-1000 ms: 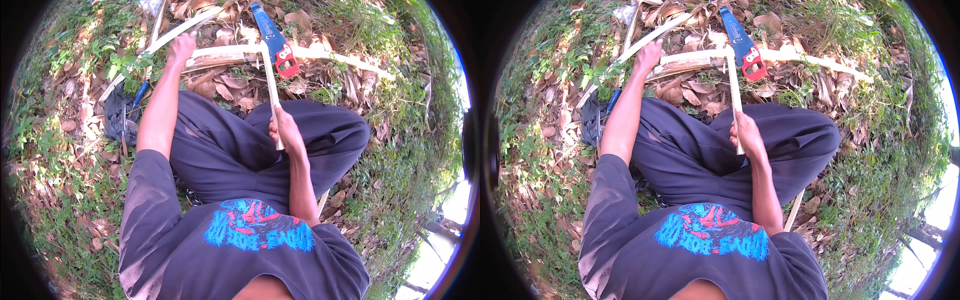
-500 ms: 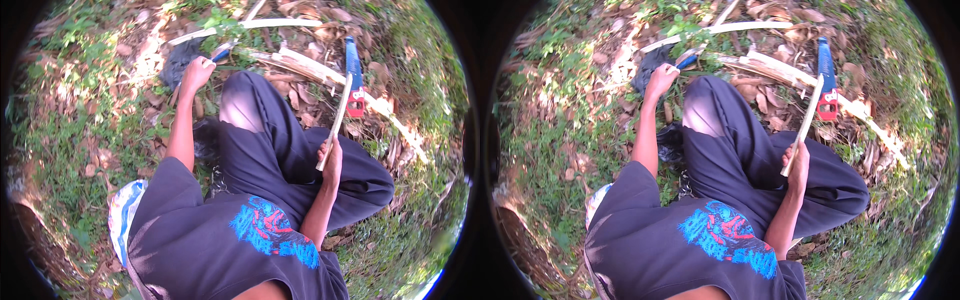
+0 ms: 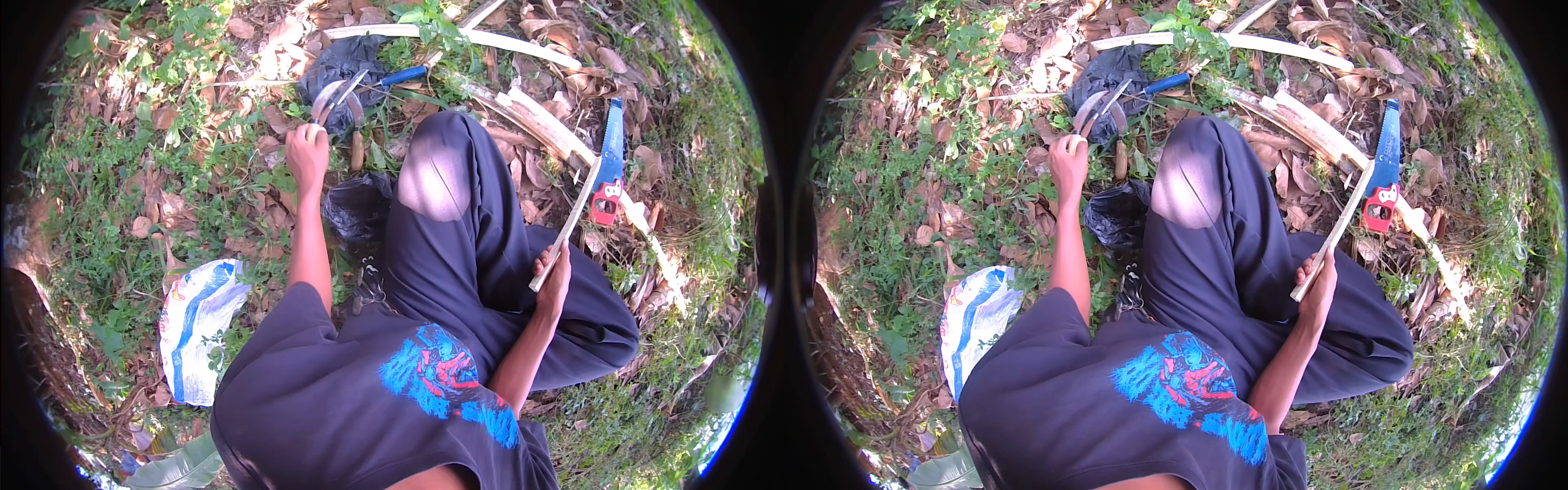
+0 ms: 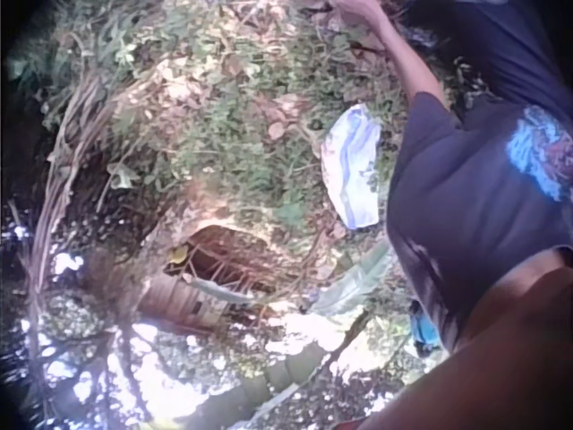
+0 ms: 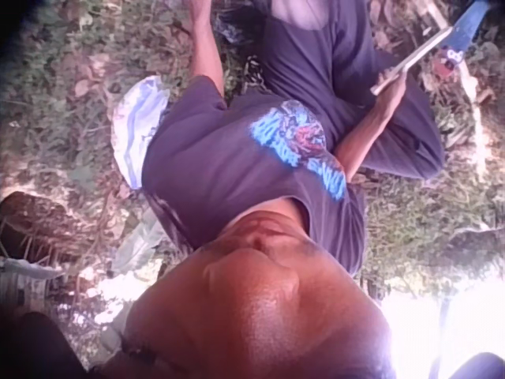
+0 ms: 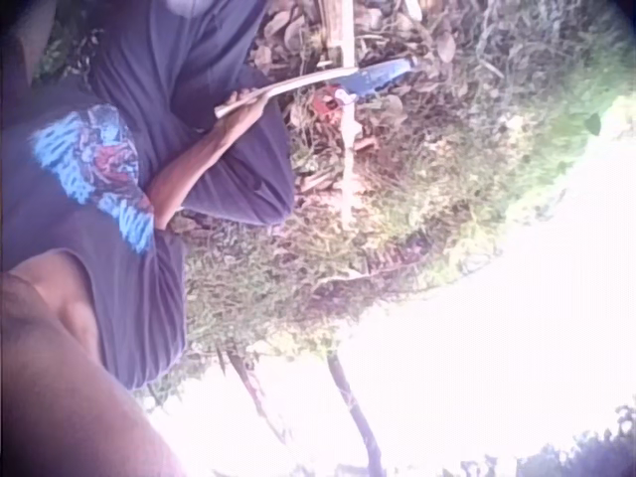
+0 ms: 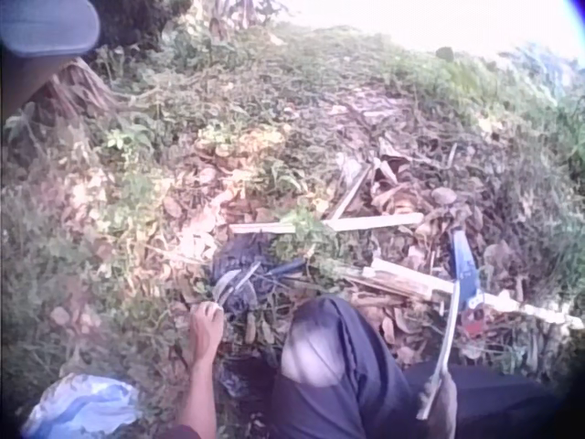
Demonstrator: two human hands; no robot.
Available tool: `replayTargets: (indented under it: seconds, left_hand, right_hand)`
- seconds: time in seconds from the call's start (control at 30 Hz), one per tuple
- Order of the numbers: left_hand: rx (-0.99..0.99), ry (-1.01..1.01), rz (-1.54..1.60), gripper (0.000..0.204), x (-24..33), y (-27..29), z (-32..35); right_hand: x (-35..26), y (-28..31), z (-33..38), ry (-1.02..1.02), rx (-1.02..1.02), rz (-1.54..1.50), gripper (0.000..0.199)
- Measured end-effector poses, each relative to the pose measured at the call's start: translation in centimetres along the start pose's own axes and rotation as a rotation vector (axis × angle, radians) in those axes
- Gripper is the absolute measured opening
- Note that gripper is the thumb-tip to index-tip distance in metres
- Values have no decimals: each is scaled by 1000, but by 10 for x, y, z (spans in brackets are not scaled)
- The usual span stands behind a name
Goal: The person sits on the ground and uses a red hand saw to cut a long piece of light-colored wood into smaller segments. They hold the wood with their left hand and saw with their right hand, creating a pile of cut pieces.
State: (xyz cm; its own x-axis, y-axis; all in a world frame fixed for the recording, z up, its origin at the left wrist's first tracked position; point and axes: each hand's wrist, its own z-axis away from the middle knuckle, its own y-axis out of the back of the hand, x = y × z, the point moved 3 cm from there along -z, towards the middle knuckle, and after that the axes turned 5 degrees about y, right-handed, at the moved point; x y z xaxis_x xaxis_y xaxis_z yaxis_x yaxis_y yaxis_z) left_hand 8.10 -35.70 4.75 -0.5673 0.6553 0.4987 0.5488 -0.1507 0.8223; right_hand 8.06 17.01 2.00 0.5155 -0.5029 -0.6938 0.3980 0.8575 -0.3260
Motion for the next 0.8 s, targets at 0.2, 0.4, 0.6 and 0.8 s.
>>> replayTargets:
  seconds: [0.2, 0.4, 0.6, 0.8]
  left_hand:
    - [6, -141, -146, 39, -18, -13, -70]
    - [-124, 12, 135, 28, 17, -5, -49]
    - [-482, -137, 31, 30, 56, -51, -14]
    - [-595, -145, -89, 49, 125, -114, -41]
  right_hand:
    - [5, 9, 0, 37, 23, -11, 41]
    - [10, 11, -7, 31, 22, -29, 40]
    - [8, 9, -6, 14, 33, 9, 38]
    - [4, 3, 1, 33, -55, -40, 37]
